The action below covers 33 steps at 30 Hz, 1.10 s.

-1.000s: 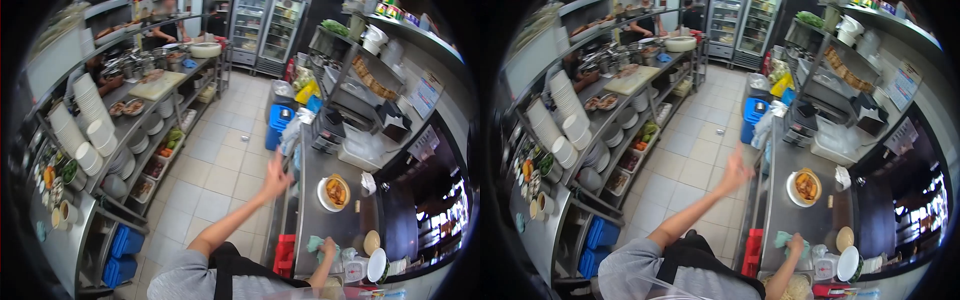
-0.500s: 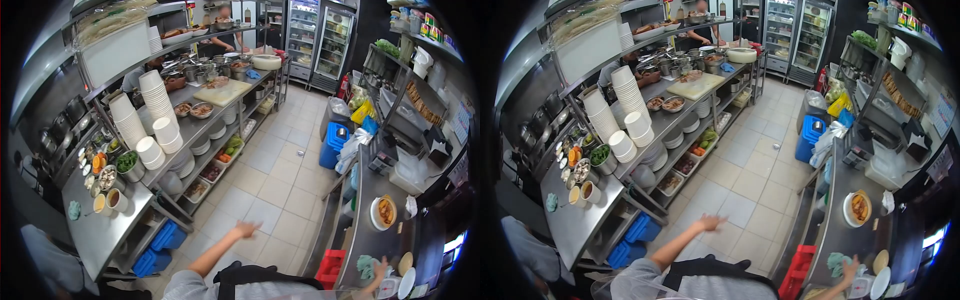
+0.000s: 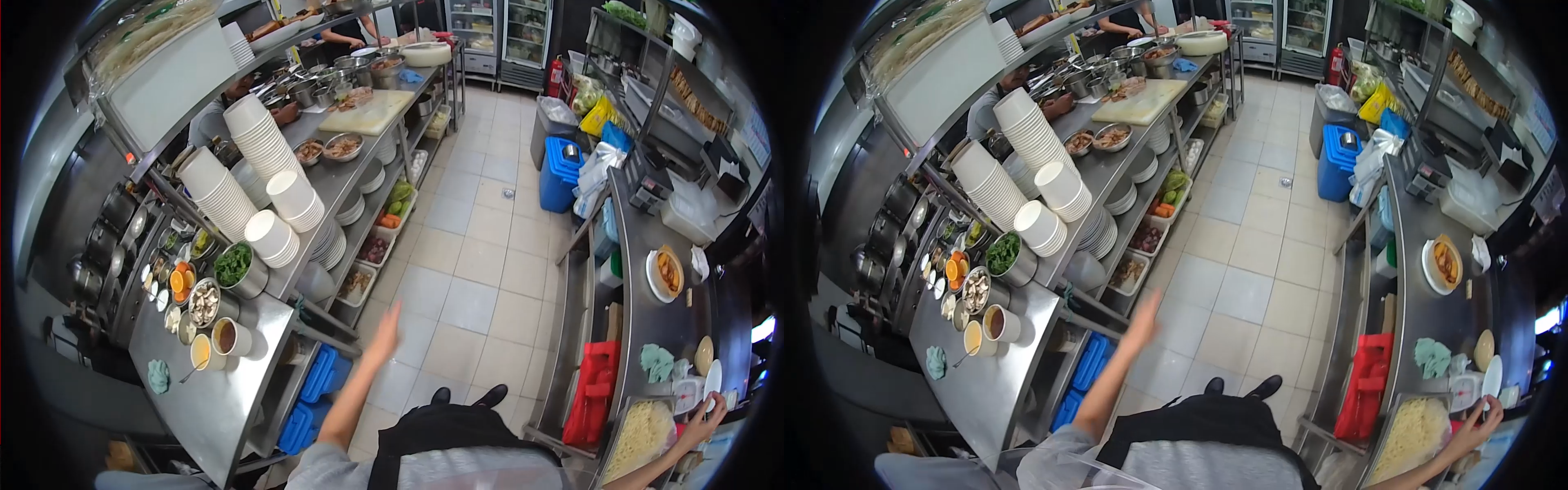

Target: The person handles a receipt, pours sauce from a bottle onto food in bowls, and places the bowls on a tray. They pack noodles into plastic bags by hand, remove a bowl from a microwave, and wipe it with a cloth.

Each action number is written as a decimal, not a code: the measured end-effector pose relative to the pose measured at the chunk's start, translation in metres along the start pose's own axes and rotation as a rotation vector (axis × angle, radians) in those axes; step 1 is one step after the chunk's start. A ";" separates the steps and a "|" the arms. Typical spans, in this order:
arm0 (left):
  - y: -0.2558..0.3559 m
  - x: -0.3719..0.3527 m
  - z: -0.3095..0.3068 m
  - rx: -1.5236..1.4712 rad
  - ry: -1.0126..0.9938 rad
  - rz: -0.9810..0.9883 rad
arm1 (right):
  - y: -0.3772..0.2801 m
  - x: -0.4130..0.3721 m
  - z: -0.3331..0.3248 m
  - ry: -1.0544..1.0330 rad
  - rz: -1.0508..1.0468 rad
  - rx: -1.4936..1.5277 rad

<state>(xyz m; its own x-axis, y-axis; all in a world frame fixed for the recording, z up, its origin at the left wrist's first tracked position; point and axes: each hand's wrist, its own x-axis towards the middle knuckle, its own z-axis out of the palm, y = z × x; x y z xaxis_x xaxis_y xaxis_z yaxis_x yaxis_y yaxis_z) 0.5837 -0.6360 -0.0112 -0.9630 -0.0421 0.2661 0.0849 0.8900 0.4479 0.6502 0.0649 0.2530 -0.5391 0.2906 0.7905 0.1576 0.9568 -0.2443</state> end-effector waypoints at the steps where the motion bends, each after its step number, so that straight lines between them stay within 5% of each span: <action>1: 0.018 0.062 -0.046 0.039 0.284 0.082 | -0.008 -0.001 -0.008 -0.017 -0.008 -0.009; 3: 0.084 0.150 -0.169 -0.076 0.332 -0.022 | -0.019 -0.003 -0.018 0.023 -0.077 -0.033; 4: 0.090 0.178 -0.196 -0.078 0.604 0.113 | -0.027 -0.005 -0.025 0.040 -0.075 -0.030; 7: 0.152 0.220 -0.277 -0.091 0.659 -0.026 | -0.027 -0.014 -0.043 0.051 -0.025 -0.031; 10: 0.167 0.244 -0.289 0.255 0.762 0.203 | -0.012 -0.033 -0.067 0.095 -0.055 -0.195; 13: 0.205 0.226 -0.251 -0.134 0.871 0.309 | -0.011 -0.055 -0.100 0.203 0.321 -0.073; 16: 0.230 0.189 -0.170 -0.283 0.413 0.388 | -0.041 -0.063 -0.149 0.355 0.423 -0.088; 18: 0.228 0.170 -0.080 -0.305 0.191 0.495 | -0.027 -0.075 -0.181 0.456 0.314 -0.325; 23: 0.214 0.076 0.161 -0.225 -0.409 0.578 | 0.007 -0.106 -0.234 0.534 0.524 -0.433; 24: 0.237 0.053 0.173 -0.197 -0.661 0.542 | 0.018 -0.115 -0.240 0.508 0.554 -0.467; 28: 0.318 -0.019 0.213 -0.238 -1.016 0.863 | 0.083 -0.149 -0.231 0.348 0.773 -0.434; 30: 0.352 -0.033 0.230 -0.285 -1.061 0.920 | 0.144 -0.173 -0.206 0.311 0.822 -0.183; 33: 0.389 -0.031 0.246 -0.329 -1.051 0.919 | 0.202 -0.183 -0.161 0.137 0.885 -0.416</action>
<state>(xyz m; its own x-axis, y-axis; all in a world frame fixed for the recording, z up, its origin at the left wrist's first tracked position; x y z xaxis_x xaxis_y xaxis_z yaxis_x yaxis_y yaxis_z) 0.5834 -0.1770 -0.0549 -0.2617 0.9584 -0.1141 0.6842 0.2675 0.6785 0.9138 0.2061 0.1491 0.0099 0.8761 0.4820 0.7506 0.3119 -0.5824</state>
